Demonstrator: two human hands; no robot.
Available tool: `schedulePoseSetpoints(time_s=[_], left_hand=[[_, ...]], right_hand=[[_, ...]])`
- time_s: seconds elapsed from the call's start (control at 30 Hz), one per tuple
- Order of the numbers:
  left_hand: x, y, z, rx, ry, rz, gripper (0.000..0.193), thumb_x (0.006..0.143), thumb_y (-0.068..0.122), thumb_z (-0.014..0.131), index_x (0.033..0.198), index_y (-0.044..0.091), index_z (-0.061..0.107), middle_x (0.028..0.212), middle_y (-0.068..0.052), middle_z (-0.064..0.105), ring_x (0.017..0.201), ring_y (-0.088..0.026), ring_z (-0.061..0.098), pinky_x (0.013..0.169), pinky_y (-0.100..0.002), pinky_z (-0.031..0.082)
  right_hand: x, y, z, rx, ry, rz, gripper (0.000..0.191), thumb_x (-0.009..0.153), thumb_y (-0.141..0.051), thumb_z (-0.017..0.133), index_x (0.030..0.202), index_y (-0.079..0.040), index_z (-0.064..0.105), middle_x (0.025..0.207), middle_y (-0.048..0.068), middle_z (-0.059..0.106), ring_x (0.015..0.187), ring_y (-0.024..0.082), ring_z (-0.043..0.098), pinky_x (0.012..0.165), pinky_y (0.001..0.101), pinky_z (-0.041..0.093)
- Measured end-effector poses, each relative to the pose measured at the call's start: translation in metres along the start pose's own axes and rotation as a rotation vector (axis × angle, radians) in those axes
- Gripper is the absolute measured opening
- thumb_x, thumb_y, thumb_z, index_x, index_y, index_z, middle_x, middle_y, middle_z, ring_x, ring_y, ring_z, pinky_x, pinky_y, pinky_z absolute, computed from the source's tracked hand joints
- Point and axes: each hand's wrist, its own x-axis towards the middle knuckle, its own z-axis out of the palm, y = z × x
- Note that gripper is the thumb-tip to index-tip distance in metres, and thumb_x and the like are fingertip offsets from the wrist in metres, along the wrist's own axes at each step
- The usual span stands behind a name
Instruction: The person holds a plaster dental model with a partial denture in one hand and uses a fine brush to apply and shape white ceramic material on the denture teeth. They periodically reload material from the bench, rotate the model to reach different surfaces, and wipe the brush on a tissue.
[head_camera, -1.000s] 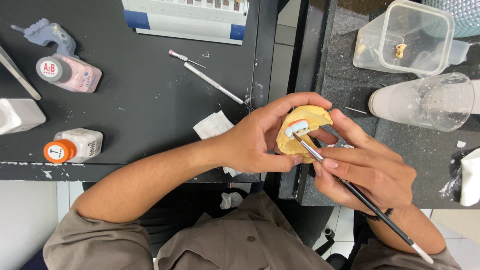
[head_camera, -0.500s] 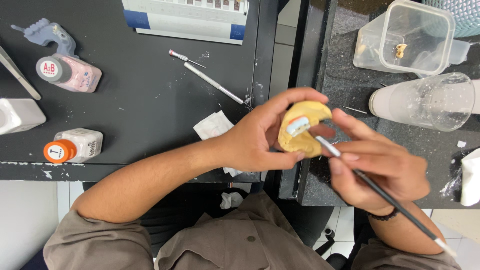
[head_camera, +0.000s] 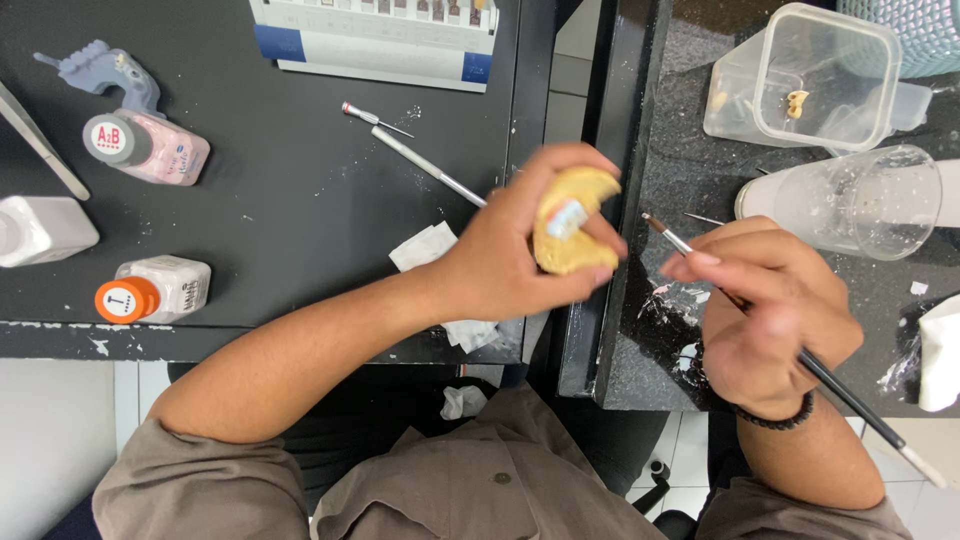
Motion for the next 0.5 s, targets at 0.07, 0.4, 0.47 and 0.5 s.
schedulePoseSetpoints(time_s=[0.07, 0.4, 0.47, 0.5], left_hand=[[0.0, 0.002, 0.0, -0.068, -0.12, -0.029, 0.068, 0.093, 0.003, 0.076, 0.148, 0.01, 0.037, 0.101, -0.008, 0.075, 0.096, -0.012, 0.075, 0.091, -0.029, 0.063], [0.0, 0.0, 0.004, 0.248, -0.024, 0.14, 0.058, 0.088, 0.003, 0.076, 0.138, 0.011, 0.047, 0.11, -0.004, 0.073, 0.092, -0.012, 0.078, 0.08, -0.025, 0.063], [-0.001, -0.001, 0.004, 0.251, -0.027, 0.125, 0.058, 0.088, 0.003, 0.076, 0.138, 0.011, 0.048, 0.106, -0.003, 0.072, 0.09, -0.012, 0.078, 0.079, -0.025, 0.063], [-0.002, -0.001, 0.003, 0.234, -0.038, 0.102, 0.058, 0.088, 0.003, 0.076, 0.138, 0.012, 0.048, 0.102, -0.002, 0.072, 0.089, -0.012, 0.078, 0.078, -0.025, 0.063]], right_hand=[[0.003, -0.008, -0.005, -0.091, -0.128, 0.033, 0.026, 0.105, -0.021, 0.059, 0.103, 0.004, 0.066, 0.094, 0.019, 0.07, 0.091, 0.031, 0.073, 0.084, 0.0395, 0.062], [-0.001, -0.019, -0.003, -0.022, -0.276, 0.217, 0.022, 0.085, 0.009, 0.077, 0.092, -0.002, 0.059, 0.091, 0.015, 0.073, 0.118, 0.037, 0.072, 0.107, 0.0558, 0.057], [-0.001, -0.018, -0.001, -0.018, -0.276, 0.22, 0.021, 0.083, 0.009, 0.078, 0.089, -0.002, 0.061, 0.085, 0.013, 0.073, 0.092, 0.025, 0.074, 0.113, 0.0602, 0.058], [-0.001, -0.017, 0.0, -0.016, -0.274, 0.221, 0.021, 0.082, 0.01, 0.078, 0.088, -0.001, 0.062, 0.082, 0.012, 0.073, 0.079, 0.019, 0.076, 0.116, 0.0624, 0.059]])
